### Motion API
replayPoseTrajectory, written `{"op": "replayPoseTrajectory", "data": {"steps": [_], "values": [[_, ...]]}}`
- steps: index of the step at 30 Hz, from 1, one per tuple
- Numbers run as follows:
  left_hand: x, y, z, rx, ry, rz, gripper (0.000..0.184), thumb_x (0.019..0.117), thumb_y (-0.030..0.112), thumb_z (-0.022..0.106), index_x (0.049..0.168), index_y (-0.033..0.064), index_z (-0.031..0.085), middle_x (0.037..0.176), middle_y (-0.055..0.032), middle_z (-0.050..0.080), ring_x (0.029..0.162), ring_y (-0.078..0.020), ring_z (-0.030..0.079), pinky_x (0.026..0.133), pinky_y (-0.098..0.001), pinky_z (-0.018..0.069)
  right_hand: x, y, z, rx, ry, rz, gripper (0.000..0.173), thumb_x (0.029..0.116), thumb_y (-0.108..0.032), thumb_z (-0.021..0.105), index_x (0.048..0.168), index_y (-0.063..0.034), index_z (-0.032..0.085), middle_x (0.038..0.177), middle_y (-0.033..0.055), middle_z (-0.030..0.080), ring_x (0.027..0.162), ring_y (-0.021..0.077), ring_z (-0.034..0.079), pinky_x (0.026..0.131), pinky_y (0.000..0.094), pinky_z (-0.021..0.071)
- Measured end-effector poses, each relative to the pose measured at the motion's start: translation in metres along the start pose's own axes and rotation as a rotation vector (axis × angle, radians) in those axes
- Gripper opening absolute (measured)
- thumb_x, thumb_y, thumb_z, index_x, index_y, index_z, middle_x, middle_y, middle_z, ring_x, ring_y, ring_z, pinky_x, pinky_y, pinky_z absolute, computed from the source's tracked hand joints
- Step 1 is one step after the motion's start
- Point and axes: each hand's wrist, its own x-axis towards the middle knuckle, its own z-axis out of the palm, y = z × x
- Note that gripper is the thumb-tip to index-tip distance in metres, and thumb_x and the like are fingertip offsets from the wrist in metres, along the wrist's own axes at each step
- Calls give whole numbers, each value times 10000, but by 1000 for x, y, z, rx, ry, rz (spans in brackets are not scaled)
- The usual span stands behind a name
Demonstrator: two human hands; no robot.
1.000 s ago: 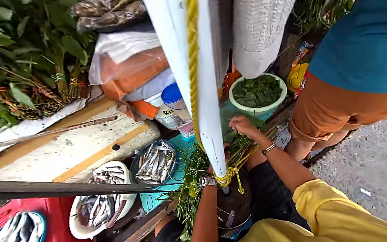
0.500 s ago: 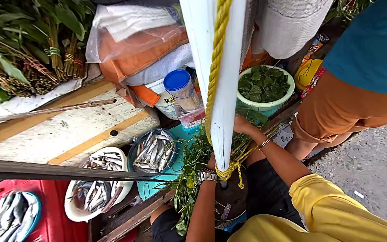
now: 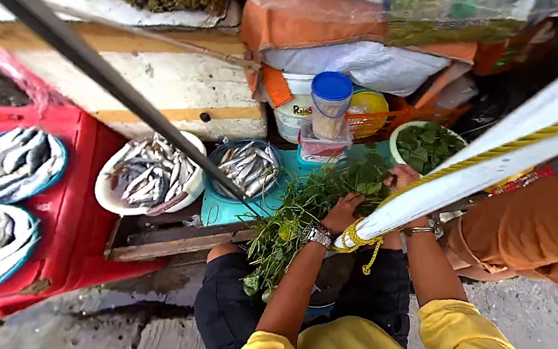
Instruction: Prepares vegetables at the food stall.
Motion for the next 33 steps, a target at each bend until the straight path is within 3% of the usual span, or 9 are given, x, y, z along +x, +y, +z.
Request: {"op": "replayPoseTrajectory", "data": {"steps": [4, 6, 9, 13, 16, 20, 27, 30, 33], "values": [[-10, -17, 6, -118, 214, 33, 421, 976, -2, 549, 1396, 0, 588, 1546, -192, 463, 1402, -326, 484, 1139, -479, 426, 3, -20, -7, 398, -135, 83, 178, 1026, -79, 369, 1001, -174, 518, 704, -41, 575, 602, 107, 596, 604, 307, 552], [-31, -12, -2, -94, 272, -17, 343, 981, -12, 519, 1299, -23, 649, 1433, -212, 561, 1307, -326, 567, 1086, -467, 476, 5, -12, -17, 445, -201, 69, 182, 1030, -114, 390, 991, -178, 556, 680, -39, 579, 623, 122, 630, 632, 319, 579], [-66, -9, -11, 34, 247, -84, 296, 1005, 58, 502, 1227, -13, 686, 1344, -186, 626, 1287, -329, 571, 1089, -469, 462, 10, -5, -17, 278, -293, 63, 150, 1001, -158, 433, 950, -213, 563, 618, -89, 519, 514, 45, 543, 485, 212, 484], [-102, -14, -7, 187, 236, -77, 314, 1022, 132, 490, 1225, 11, 696, 1349, -167, 637, 1315, -342, 554, 1105, -486, 433, -11, -9, 10, -124, -428, -53, 81, 1006, -71, 563, 1016, -125, 623, 650, -51, 520, 417, 0, 383, 378, 144, 341], [-114, -24, 8, 225, 286, -25, 317, 1034, 138, 465, 1186, 10, 711, 1328, -168, 659, 1345, -360, 545, 1171, -509, 369, -4, -5, 36, -411, -512, -54, 91, 929, -3, 692, 1001, -57, 683, 761, 4, 630, 419, 21, 390, 366, 174, 341], [-118, -33, 19, 189, 358, 10, 322, 1038, 143, 451, 1160, 14, 719, 1290, -157, 686, 1365, -368, 532, 1196, -516, 337, 1, 1, 61, -832, -633, -254, 132, 901, -44, 759, 1029, -28, 733, 1012, 133, 675, 848, 226, 625, 763, 435, 537], [-117, -35, 16, 187, 316, 4, 339, 1052, 170, 431, 1166, 14, 710, 1298, -158, 676, 1390, -357, 505, 1210, -493, 318, 7, 0, 104, -1155, -750, -335, 438, 875, -91, 798, 1265, 9, 624, 1083, 203, 668, 1025, 369, 647, 919, 570, 526], [-119, -36, 18, 178, 316, 6, 349, 1058, 173, 419, 1174, 14, 707, 1301, -159, 675, 1392, -355, 503, 1214, -490, 314, 16, 21, 95, -1144, -740, -523, 350, 894, -36, 726, 1232, -37, 637, 1030, 198, 686, 935, 386, 678, 830, 599, 554], [-120, -37, 20, 175, 332, 11, 352, 1064, 177, 416, 1180, 19, 709, 1291, -160, 681, 1384, -357, 513, 1214, -493, 315, 18, 17, 81, -1043, -703, -491, 334, 927, -41, 697, 1250, -97, 639, 1121, 220, 685, 847, 391, 681, 724, 588, 559]]}}
